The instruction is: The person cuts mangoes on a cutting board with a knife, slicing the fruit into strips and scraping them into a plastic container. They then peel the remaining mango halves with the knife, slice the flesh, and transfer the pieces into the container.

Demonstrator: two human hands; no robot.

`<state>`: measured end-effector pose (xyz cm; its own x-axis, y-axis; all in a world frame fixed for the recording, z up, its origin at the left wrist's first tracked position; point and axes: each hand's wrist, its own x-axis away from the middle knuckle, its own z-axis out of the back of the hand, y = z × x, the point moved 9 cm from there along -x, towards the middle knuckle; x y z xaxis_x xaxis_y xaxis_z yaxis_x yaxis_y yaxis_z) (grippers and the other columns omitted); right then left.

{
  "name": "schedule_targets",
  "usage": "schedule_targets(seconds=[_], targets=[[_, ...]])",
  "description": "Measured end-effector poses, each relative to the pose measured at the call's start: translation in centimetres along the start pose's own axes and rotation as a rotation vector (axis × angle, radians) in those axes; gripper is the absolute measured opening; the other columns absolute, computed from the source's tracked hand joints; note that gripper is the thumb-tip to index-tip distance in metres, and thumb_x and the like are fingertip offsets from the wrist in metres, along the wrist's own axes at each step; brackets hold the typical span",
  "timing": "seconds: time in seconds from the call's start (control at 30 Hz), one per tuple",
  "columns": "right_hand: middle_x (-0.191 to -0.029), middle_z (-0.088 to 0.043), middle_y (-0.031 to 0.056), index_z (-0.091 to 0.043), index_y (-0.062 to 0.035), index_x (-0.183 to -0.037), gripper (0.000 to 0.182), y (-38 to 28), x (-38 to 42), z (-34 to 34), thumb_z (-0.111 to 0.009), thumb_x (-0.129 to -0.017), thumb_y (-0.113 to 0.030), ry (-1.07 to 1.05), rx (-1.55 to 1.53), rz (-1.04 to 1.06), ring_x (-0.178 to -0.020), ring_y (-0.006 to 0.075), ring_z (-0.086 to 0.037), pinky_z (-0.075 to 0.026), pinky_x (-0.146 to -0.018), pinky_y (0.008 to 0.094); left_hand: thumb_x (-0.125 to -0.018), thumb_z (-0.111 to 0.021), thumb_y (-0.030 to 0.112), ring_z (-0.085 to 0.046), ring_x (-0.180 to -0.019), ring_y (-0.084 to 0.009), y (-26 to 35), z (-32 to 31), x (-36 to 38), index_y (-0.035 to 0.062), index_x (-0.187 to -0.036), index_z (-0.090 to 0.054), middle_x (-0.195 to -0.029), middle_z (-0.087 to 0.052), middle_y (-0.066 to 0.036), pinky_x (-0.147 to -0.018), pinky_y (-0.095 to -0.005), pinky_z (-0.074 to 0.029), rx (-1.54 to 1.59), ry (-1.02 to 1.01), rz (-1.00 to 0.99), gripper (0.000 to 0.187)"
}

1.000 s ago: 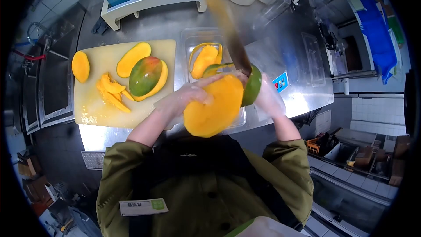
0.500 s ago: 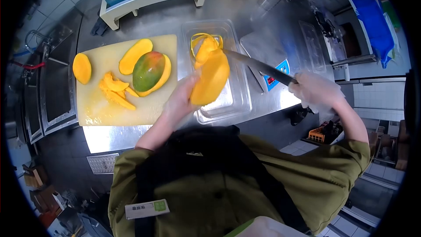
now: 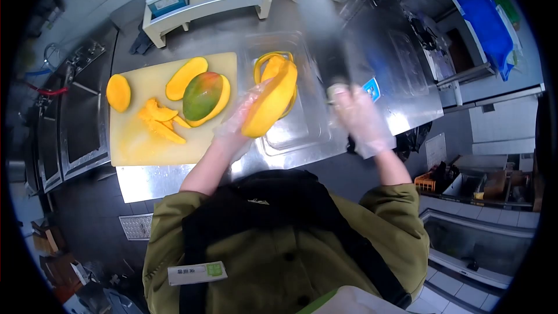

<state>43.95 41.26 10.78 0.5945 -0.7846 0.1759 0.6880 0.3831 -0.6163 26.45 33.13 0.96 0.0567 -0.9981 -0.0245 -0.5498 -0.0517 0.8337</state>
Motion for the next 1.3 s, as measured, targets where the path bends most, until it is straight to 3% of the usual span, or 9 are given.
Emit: schedule_targets(seconds=[0.13, 0.23, 0.27, 0.33, 0.5, 0.63, 0.73, 0.93, 1.3], targets=[[-0.072, -0.065, 0.0149, -0.060, 0.0036, -0.105, 0.047, -4.6, -0.7, -3.0, -0.045, -0.100, -0.040, -0.201, -0.198, -0.096, -0.064, 0.0239, -0.063, -0.051, -0.068, 0.0380, -0.102, -0.044, 0.023, -0.053, -0.124, -0.0174, 2.4, 1.4, 2.6, -0.0038, -0.141, -0.041, -0.138, -0.052, -0.011, -0.106, -0.0285, -0.040, 0.124, 0.118, 0.078, 0.048], [-0.071, -0.064, 0.0172, -0.062, 0.0032, -0.107, 0.043, -7.7, -1.4, -4.5, -0.049, -0.099, -0.037, -0.072, -0.373, 0.047, -0.069, 0.0294, -0.066, -0.050, -0.067, 0.0387, -0.101, -0.046, 0.019, -0.052, -0.125, -0.0186, 4.4, 5.7, 5.9, -0.0044, -0.140, -0.042, -0.137, -0.053, -0.011, -0.107, -0.0295, -0.040, 0.112, 0.135, -0.049, 0.046], [-0.071, -0.064, 0.0161, -0.060, 0.0036, -0.108, 0.042, -6.2, -3.3, -8.3, -0.049, -0.099, -0.035, -0.059, -0.030, 0.149, -0.068, 0.0287, -0.067, -0.051, -0.066, 0.0384, -0.101, -0.046, 0.017, -0.052, -0.126, -0.0188, 4.1, 7.4, 6.7, -0.0038, -0.140, -0.042, -0.137, -0.053, -0.011, -0.107, -0.0295, -0.040, 0.176, 0.170, -0.055, 0.045], [-0.071, -0.064, 0.0195, -0.058, 0.0045, -0.110, 0.044, -10.5, -3.2, -11.2, -0.048, -0.099, -0.036, -0.252, -0.097, 0.165, -0.068, 0.0315, -0.067, -0.051, -0.065, 0.0401, -0.100, -0.046, 0.014, -0.052, -0.126, -0.0192, 3.8, 10.8, 8.6, -0.0026, -0.140, -0.043, -0.136, -0.054, -0.012, -0.107, -0.0297, -0.040, 0.308, 0.232, -0.067, 0.043], [-0.075, -0.063, 0.0265, -0.058, 0.0045, -0.104, 0.043, -16.1, -3.7, -17.8, -0.047, -0.099, -0.037, -0.239, -0.130, 0.161, -0.074, 0.0411, -0.065, -0.049, -0.069, 0.0454, -0.104, -0.037, 0.026, -0.056, -0.119, -0.0181, 7.5, 19.2, 14.9, 0.0001, -0.140, -0.046, -0.133, -0.056, -0.011, -0.099, -0.0311, -0.046, -0.652, 0.449, -0.111, 0.045], [-0.087, -0.061, 0.0343, -0.056, 0.0081, -0.103, 0.045, -20.3, -3.8, -22.0, -0.046, -0.099, -0.035, -0.224, -0.071, 0.182, -0.089, 0.0472, -0.062, -0.047, -0.079, 0.0500, -0.097, -0.052, 0.024, -0.054, -0.123, -0.0235, 8.2, 23.9, 18.4, 0.0022, -0.139, -0.047, -0.133, -0.056, -0.013, -0.103, -0.0340, -0.043, -0.064, 0.568, -0.063, 0.047], [-0.089, -0.061, 0.0348, -0.056, 0.0088, -0.109, 0.044, -22.1, -4.1, -26.7, -0.046, -0.099, -0.033, -0.229, -0.121, 0.118, -0.091, 0.0468, -0.061, -0.047, -0.079, 0.0510, -0.092, -0.060, 0.012, -0.053, -0.125, -0.0277, 14.4, 21.0, 19.9, 0.0021, -0.139, -0.045, -0.136, -0.054, -0.016, -0.104, -0.0351, -0.044, -1.488, 0.478, -0.016, 0.050], [-0.078, -0.061, 0.0284, -0.058, 0.0066, -0.100, 0.038, -24.8, -2.7, -29.4, -0.049, -0.096, -0.030, -0.137, -0.249, -0.001, -0.078, 0.0407, -0.064, -0.049, -0.073, 0.0435, -0.069, -0.080, 0.010, -0.049, -0.126, -0.0335, 14.9, 25.8, 19.9, 0.0059, -0.140, -0.044, -0.133, -0.053, -0.018, -0.108, -0.0373, -0.040, -1.378, 0.462, 0.217, 0.080], [-0.082, -0.060, 0.0301, -0.056, 0.0061, -0.096, 0.034, -27.0, -1.0, -29.3, -0.050, -0.096, -0.028, -0.012, -0.193, -0.025, -0.082, 0.0462, -0.060, -0.048, -0.073, 0.0461, -0.064, -0.084, 0.006, -0.049, -0.126, -0.0361, 15.2, 28.0, 18.4, 0.0056, -0.143, -0.039, -0.135, -0.052, -0.019, -0.108, -0.0376, -0.040, -1.400, 0.443, 0.234, 0.090]])
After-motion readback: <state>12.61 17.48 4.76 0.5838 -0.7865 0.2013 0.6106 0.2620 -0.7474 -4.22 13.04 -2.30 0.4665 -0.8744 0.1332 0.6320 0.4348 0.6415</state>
